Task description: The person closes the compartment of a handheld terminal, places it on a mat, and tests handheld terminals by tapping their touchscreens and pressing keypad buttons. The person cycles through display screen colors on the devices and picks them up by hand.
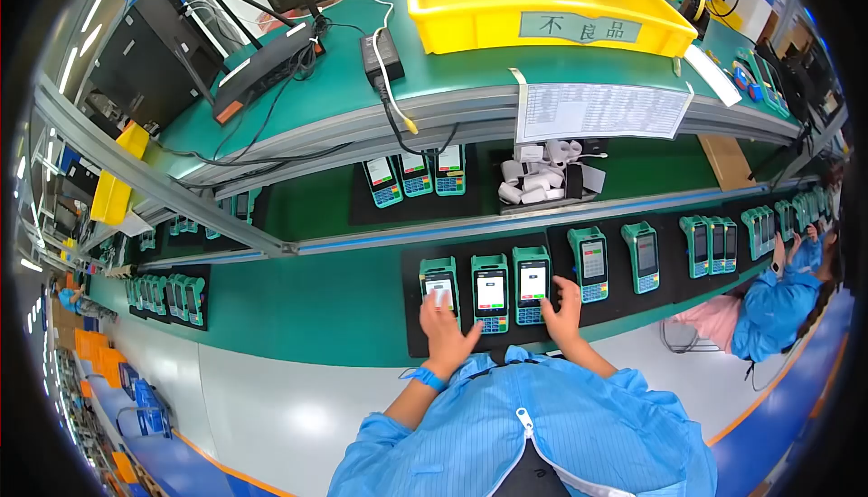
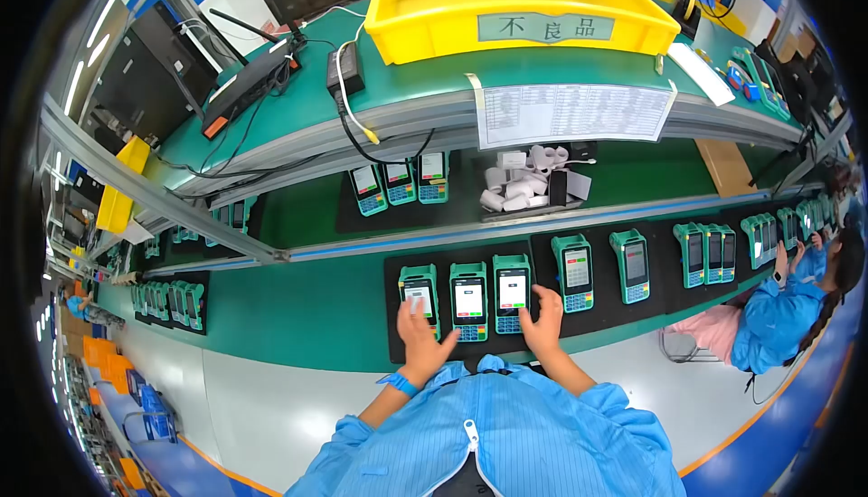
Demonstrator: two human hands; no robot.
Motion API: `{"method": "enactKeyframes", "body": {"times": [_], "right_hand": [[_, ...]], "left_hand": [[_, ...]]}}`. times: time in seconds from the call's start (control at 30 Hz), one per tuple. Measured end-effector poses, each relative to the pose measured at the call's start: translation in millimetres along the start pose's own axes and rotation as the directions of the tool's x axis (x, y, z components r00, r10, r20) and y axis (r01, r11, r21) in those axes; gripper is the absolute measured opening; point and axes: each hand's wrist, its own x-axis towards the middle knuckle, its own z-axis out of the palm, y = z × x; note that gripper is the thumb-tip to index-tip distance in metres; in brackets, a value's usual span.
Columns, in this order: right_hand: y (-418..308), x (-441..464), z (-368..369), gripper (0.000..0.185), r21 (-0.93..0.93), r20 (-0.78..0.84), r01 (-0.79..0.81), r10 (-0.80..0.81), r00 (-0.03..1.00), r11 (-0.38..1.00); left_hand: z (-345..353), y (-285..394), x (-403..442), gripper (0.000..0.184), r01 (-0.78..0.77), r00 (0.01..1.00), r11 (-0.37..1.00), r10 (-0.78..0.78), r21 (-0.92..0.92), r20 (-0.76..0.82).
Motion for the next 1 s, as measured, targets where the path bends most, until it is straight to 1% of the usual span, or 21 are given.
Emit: {"method": "enactKeyframes", "body": {"times": [0.03, 0.07, 0.1, 0.13, 0.17, 0.2, 0.23, 0.27, 0.33, 0.37, 0.43, 0.5, 0.53, 0.6, 0.67, 0.73, 0.77, 0.83, 0.87, 0.97, 1.0], "right_hand": [[-13.3, 1.4, -5.0, 0.050, -0.061, 0.077, 0.155, -0.150, 0.986, 0.986], [-26.6, 4.4, -9.6, 0.046, -0.109, 0.163, 0.311, -0.291, 0.943, 0.944], [-36.0, 5.7, -9.7, 0.043, -0.141, 0.253, 0.461, -0.419, 0.872, 0.876], [-42.4, 5.4, -5.9, 0.034, -0.084, 0.351, 0.466, -0.412, 0.841, 0.881], [-47.7, 8.7, -3.4, 0.034, -0.071, 0.435, 0.532, -0.454, 0.777, 0.844], [-51.4, 9.8, 0.1, 0.034, -0.086, 0.441, 0.577, -0.489, 0.753, 0.812], [-53.8, 10.6, 2.6, 0.033, -0.100, 0.449, 0.621, -0.521, 0.726, 0.778], [-55.5, 12.1, 6.0, 0.033, -0.117, 0.462, 0.630, -0.520, 0.719, 0.768], [-55.6, 12.2, 7.4, 0.034, -0.162, 0.487, 0.637, -0.501, 0.716, 0.753], [-55.8, 10.1, 7.3, 0.034, -0.160, 0.485, 0.629, -0.494, 0.721, 0.761], [-60.6, 10.8, 3.3, 0.034, -0.163, 0.478, 0.617, -0.485, 0.732, 0.770], [-56.1, 8.3, 3.1, 0.040, -0.165, 0.439, 0.580, -0.467, 0.767, 0.798], [-52.6, 7.6, 2.5, 0.042, -0.172, 0.410, 0.560, -0.458, 0.789, 0.811], [-42.7, 5.5, 1.3, 0.046, -0.152, 0.327, 0.494, -0.429, 0.842, 0.856], [-29.3, 3.3, -1.2, 0.048, -0.133, 0.260, 0.383, -0.341, 0.903, 0.914], [-15.7, 1.7, -2.3, 0.047, -0.075, 0.188, 0.249, -0.231, 0.955, 0.966], [-8.3, 1.7, -4.4, 0.047, -0.075, 0.157, 0.245, -0.231, 0.960, 0.967], [-2.1, 2.9, -9.1, 0.046, -0.074, 0.091, 0.236, -0.230, 0.969, 0.969], [0.2, 2.1, -10.9, 0.042, 0.009, 0.079, 0.187, -0.187, 0.979, 0.982], [21.4, -4.8, -10.1, 0.038, 0.068, 0.150, 0.008, -0.018, 0.989, 0.998], [27.2, -6.7, -7.0, 0.034, 0.059, 0.081, 0.066, -0.071, 0.994, 0.996]], "left_hand": [[-5.3, -6.0, -0.8, 0.101, 0.069, 0.993, 0.997, -0.072, -0.033, -0.090], [-7.2, -13.4, -0.5, 0.091, 0.104, 0.978, 0.993, -0.111, -0.048, -0.175], [-5.7, -27.1, -4.1, 0.088, 0.204, 0.960, 0.973, -0.220, -0.109, -0.173], [-1.6, -41.7, -5.9, 0.084, 0.319, 0.925, 0.918, -0.355, -0.238, -0.131], [3.8, -55.2, -7.2, 0.079, 0.423, 0.876, 0.832, -0.477, -0.358, -0.074], [8.6, -65.4, -8.7, 0.075, 0.470, 0.841, 0.728, -0.542, -0.499, 0.003], [10.9, -71.9, -9.4, 0.071, 0.508, 0.803, 0.598, -0.590, -0.621, 0.089], [11.8, -78.9, -12.4, 0.067, 0.532, 0.762, 0.445, -0.623, -0.721, 0.177], [12.5, -77.1, -13.5, 0.063, 0.497, 0.809, 0.521, -0.567, -0.694, 0.154], [13.2, -75.8, -13.9, 0.060, 0.478, 0.832, 0.557, -0.535, -0.679, 0.147], [17.8, -74.5, -10.5, 0.061, 0.474, 0.848, 0.646, -0.518, -0.598, 0.113], [19.9, -76.2, -5.9, 0.061, 0.462, 0.866, 0.730, -0.495, -0.503, 0.077], [26.9, -84.0, -4.0, 0.064, 0.438, 0.877, 0.777, -0.480, -0.452, 0.025], [32.6, -89.8, -2.1, 0.067, 0.504, 0.844, 0.753, -0.533, -0.422, 0.057], [30.8, -87.0, 2.5, 0.069, 0.556, 0.816, 0.732, -0.571, -0.393, 0.092], [21.4, -72.7, 5.8, 0.070, 0.555, 0.825, 0.774, -0.560, -0.304, 0.078], [17.2, -66.1, 7.6, 0.070, 0.552, 0.829, 0.793, -0.554, -0.259, 0.072], [15.1, -64.1, 9.1, 0.071, 0.581, 0.803, 0.739, -0.588, -0.341, 0.096], [13.9, -63.4, 10.5, 0.072, 0.593, 0.791, 0.709, -0.602, -0.381, 0.109], [22.7, -84.8, 8.1, 0.068, 0.597, 0.780, 0.610, -0.594, -0.521, 0.198], [21.5, -85.9, 8.7, 0.069, 0.568, 0.795, 0.554, -0.561, -0.609, 0.231]]}}
